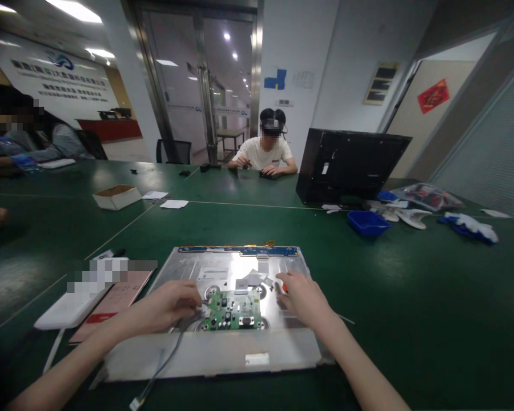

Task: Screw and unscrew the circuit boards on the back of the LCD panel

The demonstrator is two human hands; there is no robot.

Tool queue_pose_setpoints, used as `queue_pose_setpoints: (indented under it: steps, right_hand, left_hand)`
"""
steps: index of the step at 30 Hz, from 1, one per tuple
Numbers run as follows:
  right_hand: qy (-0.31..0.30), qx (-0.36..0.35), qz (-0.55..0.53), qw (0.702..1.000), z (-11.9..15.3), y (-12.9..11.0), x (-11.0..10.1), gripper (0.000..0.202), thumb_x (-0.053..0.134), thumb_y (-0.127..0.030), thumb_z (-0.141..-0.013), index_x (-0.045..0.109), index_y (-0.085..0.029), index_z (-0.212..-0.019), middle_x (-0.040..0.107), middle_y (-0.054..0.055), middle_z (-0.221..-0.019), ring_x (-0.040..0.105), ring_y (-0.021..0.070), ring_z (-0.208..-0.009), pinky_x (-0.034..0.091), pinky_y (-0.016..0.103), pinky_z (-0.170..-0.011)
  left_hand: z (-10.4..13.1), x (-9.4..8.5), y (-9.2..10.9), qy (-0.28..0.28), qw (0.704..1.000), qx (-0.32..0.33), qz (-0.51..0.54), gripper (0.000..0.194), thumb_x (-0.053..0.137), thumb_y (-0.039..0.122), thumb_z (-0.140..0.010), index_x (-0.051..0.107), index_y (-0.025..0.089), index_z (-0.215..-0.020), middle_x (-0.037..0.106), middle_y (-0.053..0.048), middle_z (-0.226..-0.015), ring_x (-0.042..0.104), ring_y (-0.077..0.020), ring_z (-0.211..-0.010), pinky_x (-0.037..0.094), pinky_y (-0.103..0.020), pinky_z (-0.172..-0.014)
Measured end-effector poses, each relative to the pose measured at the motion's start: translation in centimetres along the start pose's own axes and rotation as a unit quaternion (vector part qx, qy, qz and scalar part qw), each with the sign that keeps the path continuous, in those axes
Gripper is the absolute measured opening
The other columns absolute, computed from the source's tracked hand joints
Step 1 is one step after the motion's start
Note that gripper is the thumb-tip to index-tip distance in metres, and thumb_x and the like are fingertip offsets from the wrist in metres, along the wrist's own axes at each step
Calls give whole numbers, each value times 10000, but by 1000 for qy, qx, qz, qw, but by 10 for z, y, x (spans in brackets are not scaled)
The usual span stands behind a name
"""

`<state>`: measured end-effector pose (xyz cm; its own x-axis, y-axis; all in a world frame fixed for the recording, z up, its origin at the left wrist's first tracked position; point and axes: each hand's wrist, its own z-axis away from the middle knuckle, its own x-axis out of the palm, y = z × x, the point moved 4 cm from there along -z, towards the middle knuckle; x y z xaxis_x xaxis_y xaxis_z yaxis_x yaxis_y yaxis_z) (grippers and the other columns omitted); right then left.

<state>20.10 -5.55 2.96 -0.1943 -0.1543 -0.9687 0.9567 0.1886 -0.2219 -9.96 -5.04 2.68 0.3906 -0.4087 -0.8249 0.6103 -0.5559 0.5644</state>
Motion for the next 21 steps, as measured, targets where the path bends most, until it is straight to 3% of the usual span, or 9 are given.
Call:
queue_pose_setpoints:
  steps: [5, 11, 21]
  right_hand:
    - [1, -41, -37, 998, -8, 0, 1, 396, 619, -326, -797, 619, -234, -1182, 645, 83, -1077, 603, 241, -957, 435, 330, -806]
    - [7, -80, -54, 995, -18, -8, 11, 156, 555, -274, -843, 666, -195, -919, 664, 53, -935, 603, 206, -885, 426, 295, -785]
    - [0, -66, 21, 998, -21, -19, 12, 196, 467, -155, -821, 649, -163, -893, 655, 114, -944, 609, 228, -848, 405, 301, -697]
  left_hand:
    - [0, 3, -3, -25, 999, -7, 41, 170, 561, 121, -767, 669, 199, -872, 603, -22, -891, 566, -168, -800, 425, -273, -718]
    - [0, 6, -4, -29, 995, -16, 98, 192, 555, 132, -785, 695, 215, -888, 618, -17, -915, 571, -166, -839, 427, -270, -740]
    - [2, 12, -4, 26, 998, 21, 57, 121, 548, 169, -859, 663, 197, -834, 625, -16, -844, 560, -163, -830, 409, -289, -766]
